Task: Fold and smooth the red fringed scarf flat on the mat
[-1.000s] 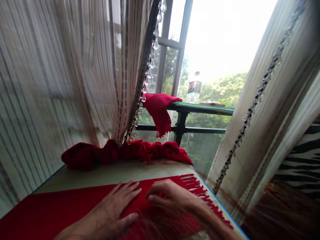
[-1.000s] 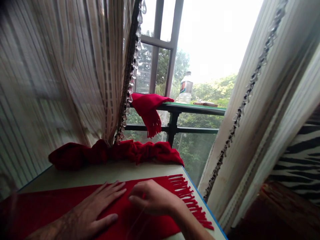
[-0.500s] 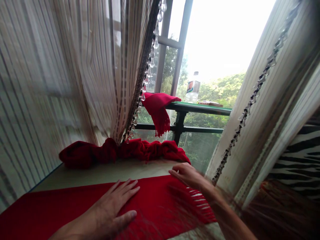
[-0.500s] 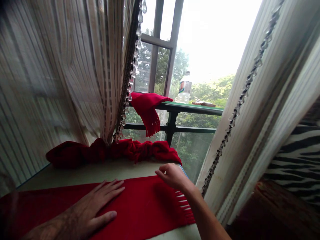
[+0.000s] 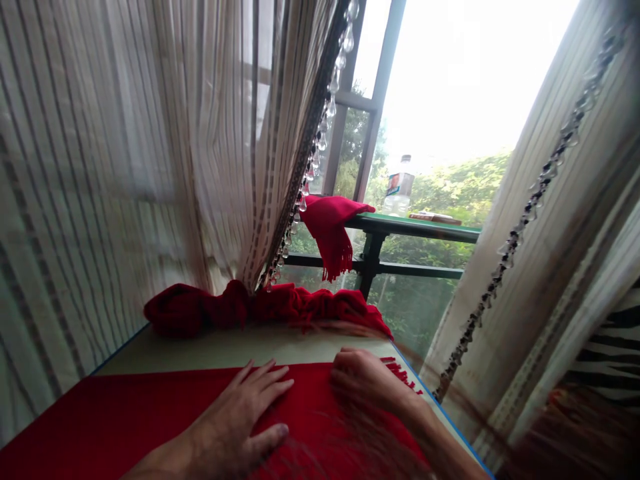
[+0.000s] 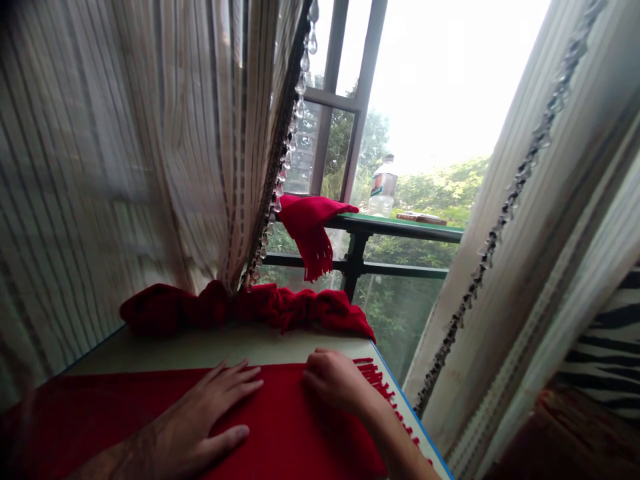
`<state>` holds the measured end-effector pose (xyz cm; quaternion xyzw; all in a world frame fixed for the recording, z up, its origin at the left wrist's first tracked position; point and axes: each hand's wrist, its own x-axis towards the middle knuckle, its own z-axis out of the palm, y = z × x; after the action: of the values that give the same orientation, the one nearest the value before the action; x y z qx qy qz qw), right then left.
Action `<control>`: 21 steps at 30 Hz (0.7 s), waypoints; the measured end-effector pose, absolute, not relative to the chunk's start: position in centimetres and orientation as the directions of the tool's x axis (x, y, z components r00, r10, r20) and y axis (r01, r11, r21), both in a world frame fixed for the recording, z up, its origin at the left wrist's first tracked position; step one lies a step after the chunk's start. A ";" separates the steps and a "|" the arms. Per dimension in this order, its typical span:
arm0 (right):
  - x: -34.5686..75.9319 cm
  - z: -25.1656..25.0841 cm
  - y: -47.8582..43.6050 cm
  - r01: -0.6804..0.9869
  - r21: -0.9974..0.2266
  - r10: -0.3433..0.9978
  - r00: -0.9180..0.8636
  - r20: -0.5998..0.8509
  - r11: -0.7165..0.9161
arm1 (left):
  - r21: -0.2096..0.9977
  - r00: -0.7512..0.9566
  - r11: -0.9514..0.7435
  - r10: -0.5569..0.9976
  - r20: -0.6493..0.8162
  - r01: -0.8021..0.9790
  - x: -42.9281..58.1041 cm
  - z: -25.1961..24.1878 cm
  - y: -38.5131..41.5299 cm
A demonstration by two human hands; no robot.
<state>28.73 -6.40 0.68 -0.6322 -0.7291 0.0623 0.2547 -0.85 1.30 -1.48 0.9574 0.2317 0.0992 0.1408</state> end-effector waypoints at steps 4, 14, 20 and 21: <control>28.9 0.4 -6.3 0.887 -0.417 0.961 -0.094 0.258 0.199 | 0.322 0.870 -0.838 0.486 0.076 0.440 -0.8 -1.5 1.4; 28.1 0.0 -6.1 0.860 -0.442 0.948 -0.134 0.289 0.257 | 0.338 0.885 -0.845 0.460 0.065 0.415 -1.3 -1.6 1.5; 28.9 -0.9 -5.4 0.846 -0.466 0.947 -0.129 0.296 0.260 | 0.347 0.889 -0.860 0.439 0.128 0.375 -1.5 -2.3 1.8; 29.0 -0.9 -5.3 0.842 -0.471 0.946 -0.127 0.297 0.261 | 0.347 0.890 -0.860 0.438 0.125 0.375 -1.5 -2.4 1.9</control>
<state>29.00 -5.31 -0.94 -0.6004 -0.7449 0.0944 0.2753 -1.54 1.90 -2.35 0.9591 0.2119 0.1001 0.1585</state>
